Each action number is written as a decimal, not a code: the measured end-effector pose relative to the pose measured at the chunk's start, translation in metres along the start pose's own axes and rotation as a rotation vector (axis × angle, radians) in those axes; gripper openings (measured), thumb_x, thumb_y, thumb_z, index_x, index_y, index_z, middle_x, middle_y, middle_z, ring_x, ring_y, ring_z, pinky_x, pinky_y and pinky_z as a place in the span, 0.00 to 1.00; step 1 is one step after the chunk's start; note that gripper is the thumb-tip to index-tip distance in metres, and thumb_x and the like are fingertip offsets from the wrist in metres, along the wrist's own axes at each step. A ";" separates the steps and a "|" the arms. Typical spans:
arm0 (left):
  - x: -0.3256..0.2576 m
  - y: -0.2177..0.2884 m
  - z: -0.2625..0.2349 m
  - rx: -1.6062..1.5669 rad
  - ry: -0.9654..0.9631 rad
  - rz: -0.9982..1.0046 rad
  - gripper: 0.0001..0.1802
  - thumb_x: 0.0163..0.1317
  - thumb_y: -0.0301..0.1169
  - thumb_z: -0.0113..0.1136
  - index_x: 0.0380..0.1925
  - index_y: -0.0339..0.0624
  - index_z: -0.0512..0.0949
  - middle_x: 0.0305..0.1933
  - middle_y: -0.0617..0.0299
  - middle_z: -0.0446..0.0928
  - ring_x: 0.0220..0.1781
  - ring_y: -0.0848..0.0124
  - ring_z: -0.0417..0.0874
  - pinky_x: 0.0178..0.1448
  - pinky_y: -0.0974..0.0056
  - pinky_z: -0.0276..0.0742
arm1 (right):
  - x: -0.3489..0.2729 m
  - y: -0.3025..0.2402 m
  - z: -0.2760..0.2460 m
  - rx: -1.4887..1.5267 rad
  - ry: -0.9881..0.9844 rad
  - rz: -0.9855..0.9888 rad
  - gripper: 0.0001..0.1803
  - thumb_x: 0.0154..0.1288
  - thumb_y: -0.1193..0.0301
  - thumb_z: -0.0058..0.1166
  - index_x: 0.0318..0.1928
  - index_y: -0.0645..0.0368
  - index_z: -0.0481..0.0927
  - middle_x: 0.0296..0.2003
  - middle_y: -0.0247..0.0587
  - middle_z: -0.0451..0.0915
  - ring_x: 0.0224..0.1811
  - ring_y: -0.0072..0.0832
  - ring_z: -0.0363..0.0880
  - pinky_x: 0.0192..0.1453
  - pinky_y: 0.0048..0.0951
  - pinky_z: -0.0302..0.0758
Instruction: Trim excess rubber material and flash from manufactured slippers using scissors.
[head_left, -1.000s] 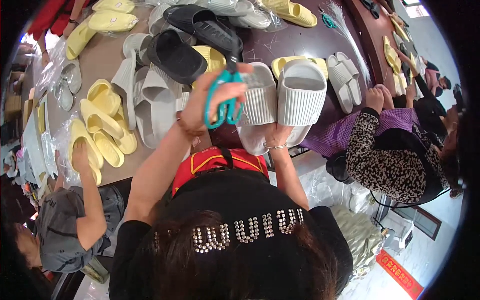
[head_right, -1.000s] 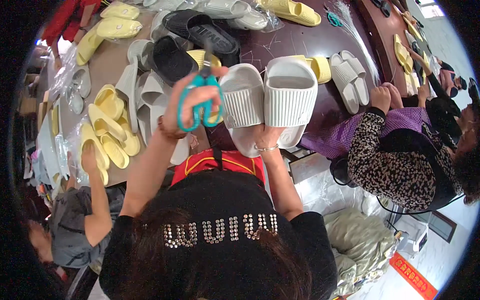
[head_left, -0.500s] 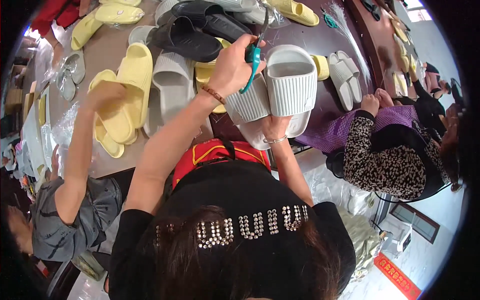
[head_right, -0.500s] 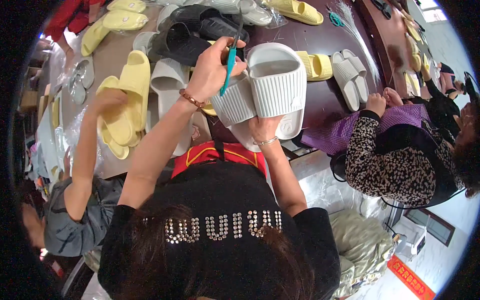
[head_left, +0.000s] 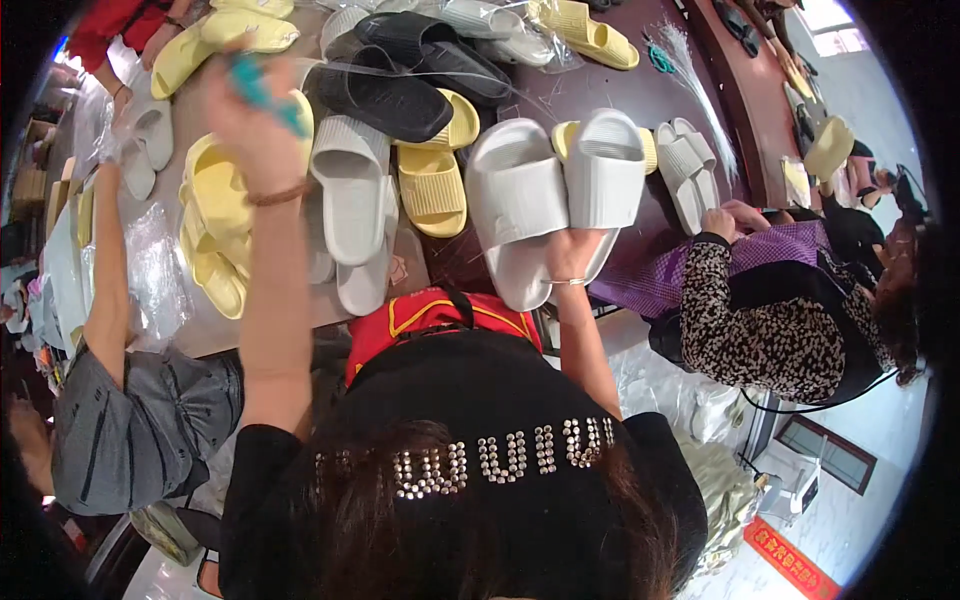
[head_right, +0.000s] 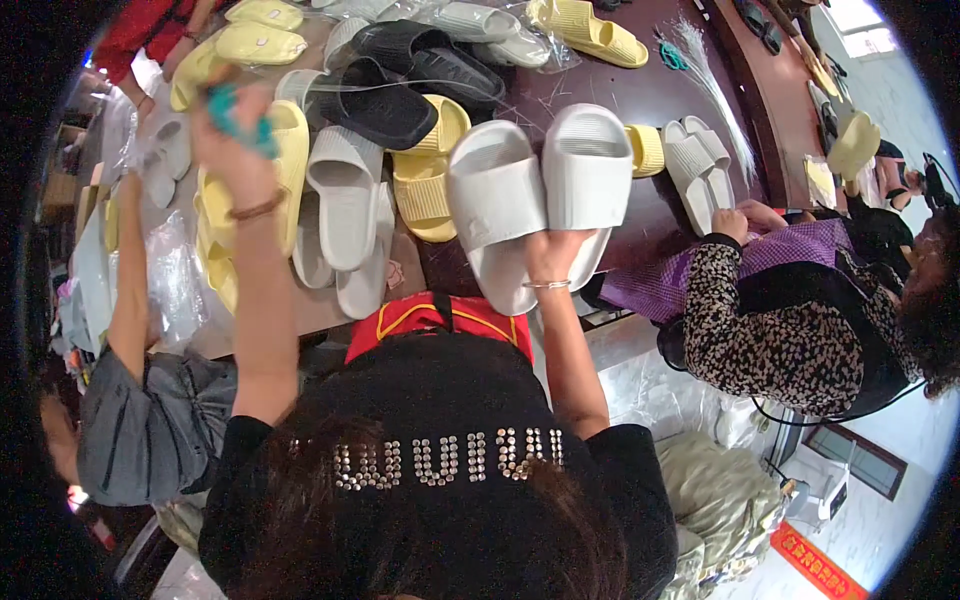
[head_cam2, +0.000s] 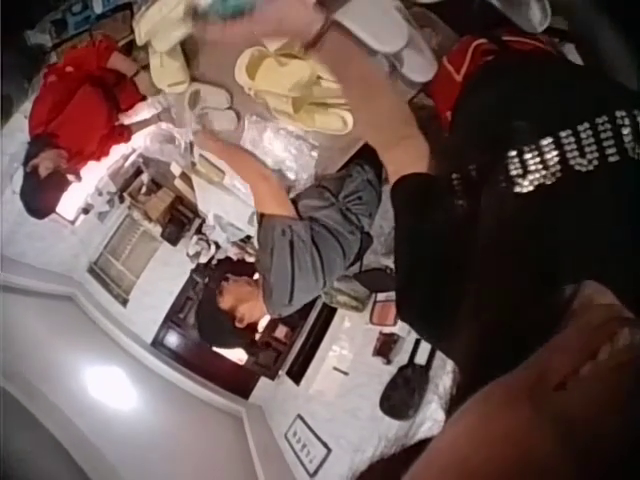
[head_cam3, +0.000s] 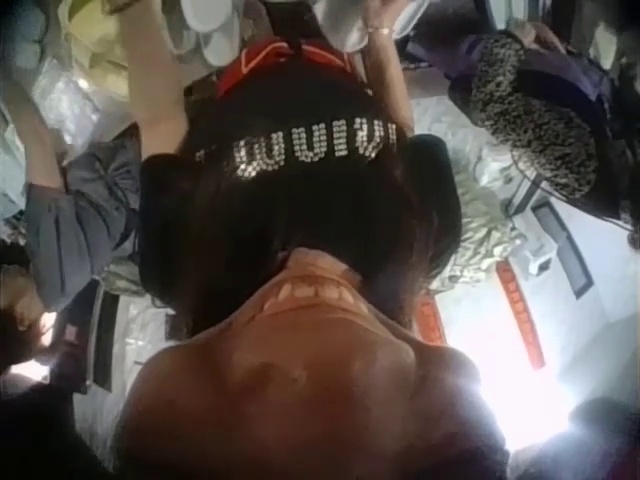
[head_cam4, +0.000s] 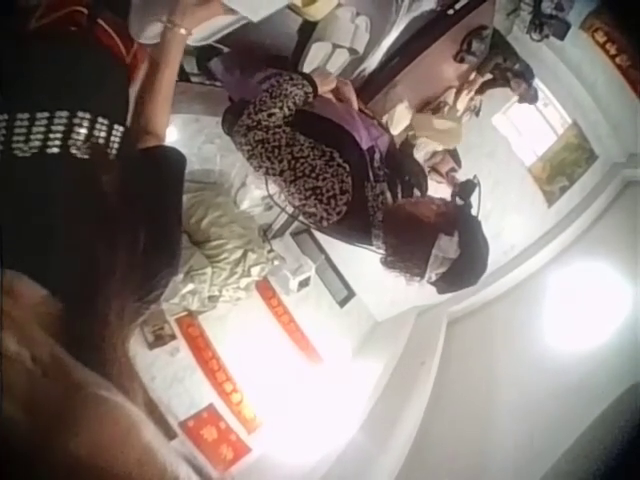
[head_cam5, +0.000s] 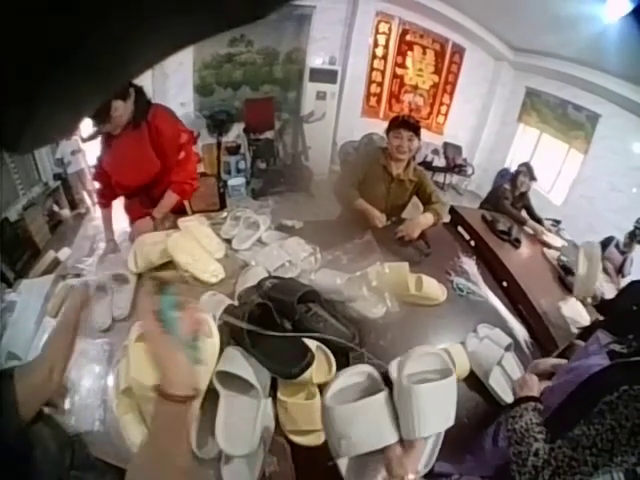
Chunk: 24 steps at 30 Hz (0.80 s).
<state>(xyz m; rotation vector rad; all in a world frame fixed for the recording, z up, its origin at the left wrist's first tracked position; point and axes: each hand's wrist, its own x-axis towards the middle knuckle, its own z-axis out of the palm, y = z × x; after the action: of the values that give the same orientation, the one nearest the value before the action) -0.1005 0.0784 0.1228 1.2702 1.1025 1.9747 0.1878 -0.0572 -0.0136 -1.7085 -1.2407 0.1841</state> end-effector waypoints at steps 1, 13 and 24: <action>0.012 -0.001 -0.029 0.157 0.085 0.082 0.19 0.48 0.20 0.57 0.42 0.37 0.69 0.27 0.63 0.72 0.27 0.78 0.71 0.33 0.74 0.70 | 0.003 0.002 -0.003 0.002 -0.001 0.003 0.20 0.45 0.80 0.49 0.44 0.69 0.71 0.46 0.52 0.70 0.49 0.41 0.68 0.56 0.34 0.61; -0.083 0.024 -0.104 0.726 -0.614 -0.345 0.21 0.48 0.29 0.61 0.43 0.39 0.70 0.24 0.62 0.72 0.24 0.76 0.72 0.31 0.71 0.69 | 0.049 -0.018 -0.003 0.056 0.080 -0.017 0.19 0.46 0.79 0.52 0.43 0.71 0.72 0.43 0.49 0.72 0.44 0.35 0.71 0.51 0.29 0.65; -0.066 0.039 -0.010 0.462 -0.764 -0.151 0.20 0.47 0.30 0.62 0.39 0.38 0.68 0.26 0.66 0.70 0.28 0.79 0.70 0.35 0.71 0.68 | -0.016 -0.074 -0.005 0.163 -0.209 -0.148 0.27 0.44 0.73 0.45 0.51 0.61 0.69 0.54 0.51 0.64 0.62 0.46 0.51 0.64 0.42 0.40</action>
<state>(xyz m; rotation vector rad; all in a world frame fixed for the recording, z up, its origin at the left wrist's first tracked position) -0.0829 0.0027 0.1229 1.8841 1.2117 0.9723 0.1354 -0.0728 0.0392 -1.4790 -1.4588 0.3724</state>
